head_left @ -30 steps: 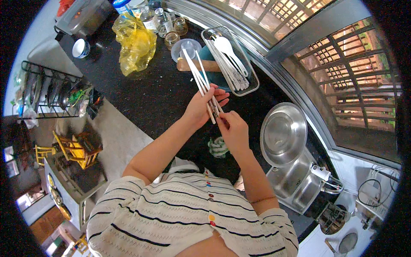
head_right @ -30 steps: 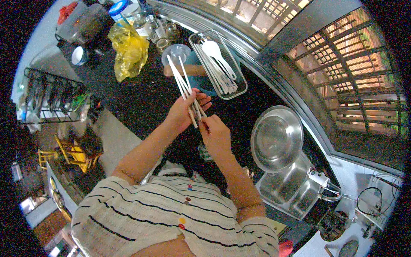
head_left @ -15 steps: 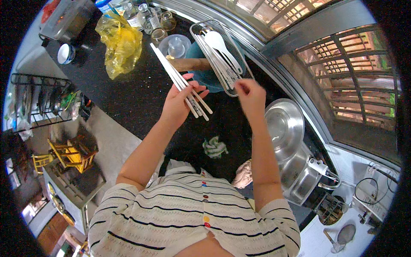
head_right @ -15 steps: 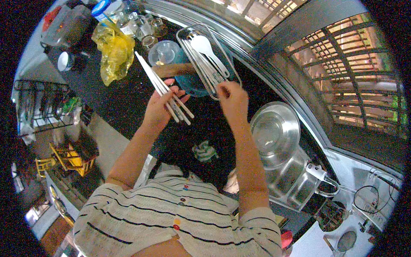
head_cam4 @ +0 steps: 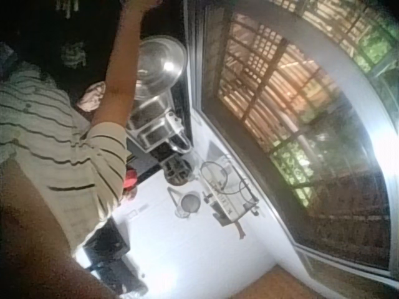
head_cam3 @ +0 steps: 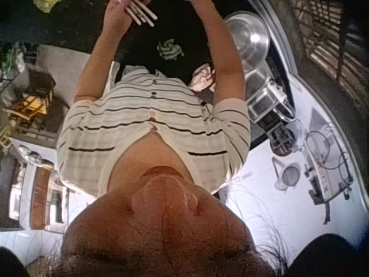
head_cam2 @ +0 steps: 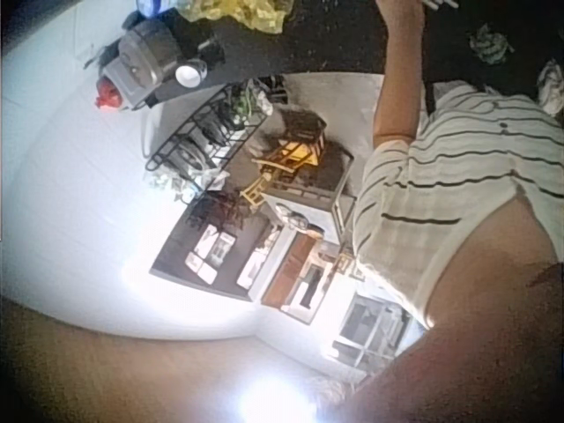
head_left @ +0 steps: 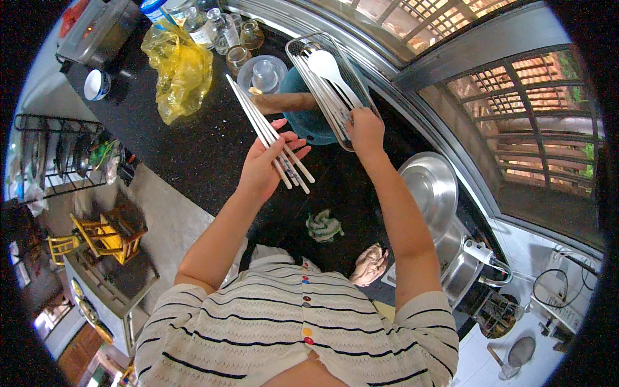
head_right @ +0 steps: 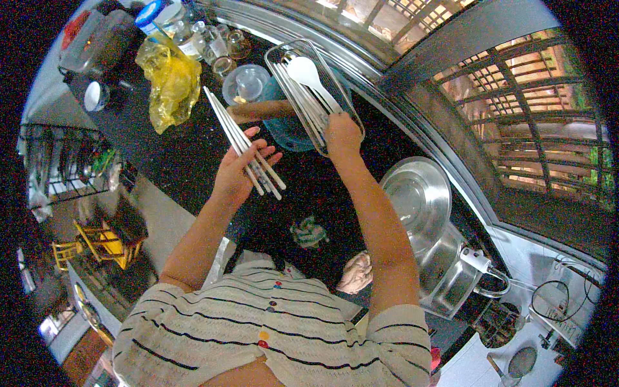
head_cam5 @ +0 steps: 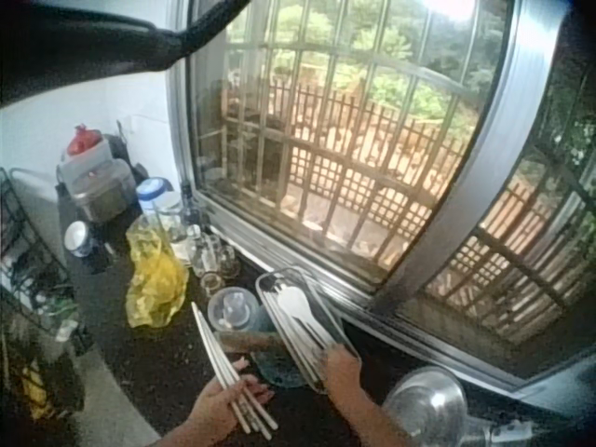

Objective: The person rinses a bowl under running water, then scoops cooked rice from a wok into the bowl using a spatula. The person also handles chopsticks and a metal bowl during the process.

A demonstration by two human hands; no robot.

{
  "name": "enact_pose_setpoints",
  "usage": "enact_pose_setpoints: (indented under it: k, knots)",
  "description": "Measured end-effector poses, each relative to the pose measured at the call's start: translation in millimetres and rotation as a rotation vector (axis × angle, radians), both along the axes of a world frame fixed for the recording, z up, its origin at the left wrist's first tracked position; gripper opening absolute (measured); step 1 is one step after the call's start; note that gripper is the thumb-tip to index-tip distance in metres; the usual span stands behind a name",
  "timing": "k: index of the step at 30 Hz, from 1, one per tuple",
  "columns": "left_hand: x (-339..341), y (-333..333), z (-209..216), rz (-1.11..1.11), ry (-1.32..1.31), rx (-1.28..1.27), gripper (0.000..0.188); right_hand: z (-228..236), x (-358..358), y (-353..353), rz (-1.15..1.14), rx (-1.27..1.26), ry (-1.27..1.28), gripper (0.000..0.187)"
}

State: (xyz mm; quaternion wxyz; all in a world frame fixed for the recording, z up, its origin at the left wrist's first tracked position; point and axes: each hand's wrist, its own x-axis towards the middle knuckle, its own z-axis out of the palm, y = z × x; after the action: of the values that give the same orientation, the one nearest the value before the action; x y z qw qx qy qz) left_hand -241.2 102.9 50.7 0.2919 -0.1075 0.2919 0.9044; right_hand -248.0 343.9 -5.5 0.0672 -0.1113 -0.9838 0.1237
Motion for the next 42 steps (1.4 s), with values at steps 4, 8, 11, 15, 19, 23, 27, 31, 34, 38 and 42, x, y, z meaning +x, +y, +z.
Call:
enact_pose_setpoints:
  k: [4, 8, 11, 15, 19, 23, 27, 31, 34, 38, 42]
  knots:
    - [1.9, 1.4, -1.4, -0.028, -0.001, 0.024, 0.037, 13.3, -5.6, -11.2, -0.002, 0.016, -0.14, 0.022]
    - [4.8, 2.0, -4.0, -0.052, 0.008, 0.056, 0.034, 8.5, -10.8, -15.7, -0.061, 0.031, -0.217, 0.022]
    - [5.9, 3.4, -4.5, -0.044, -0.004, 0.036, 0.038, 3.7, -14.0, -21.4, -0.123, 0.075, -0.222, 0.021]
    - [7.8, 1.9, -2.9, -0.038, -0.053, -0.003, 0.04, 22.1, -6.7, -17.8, 0.021, 0.151, -0.195, 0.018]
    - [8.7, 1.8, -3.9, -0.072, -0.065, 0.048, 0.041, 48.8, 20.4, -0.7, 0.099, -0.066, -0.197, 0.017]
    - [9.5, 7.2, -6.0, -0.105, -0.085, 0.094, 0.044, 65.1, 59.0, -7.2, 0.035, -0.842, -0.193, 0.019]
    - [10.7, 13.2, -10.0, -0.155, -0.068, 0.14, 0.044, 76.1, 103.4, -52.4, -0.024, -1.262, -0.179, 0.016]
    - [13.1, 19.7, -0.3, -0.223, -0.004, 0.115, 0.045, 70.3, 119.0, -79.2, -0.083, -1.294, -0.221, 0.018]
    - [16.9, 22.0, -2.1, -0.24, 0.023, 0.118, 0.045, 68.1, 119.9, -96.3, -0.083, -1.39, -0.225, 0.019]
    - [15.5, 19.1, -3.6, -0.225, 0.023, 0.068, 0.045, 74.3, 115.3, -95.3, -0.161, -1.741, -0.381, 0.023]
    - [14.1, 16.5, 0.3, -0.218, 0.026, 0.09, 0.048, 80.7, 110.7, -100.7, -0.255, -1.815, -0.354, 0.019]
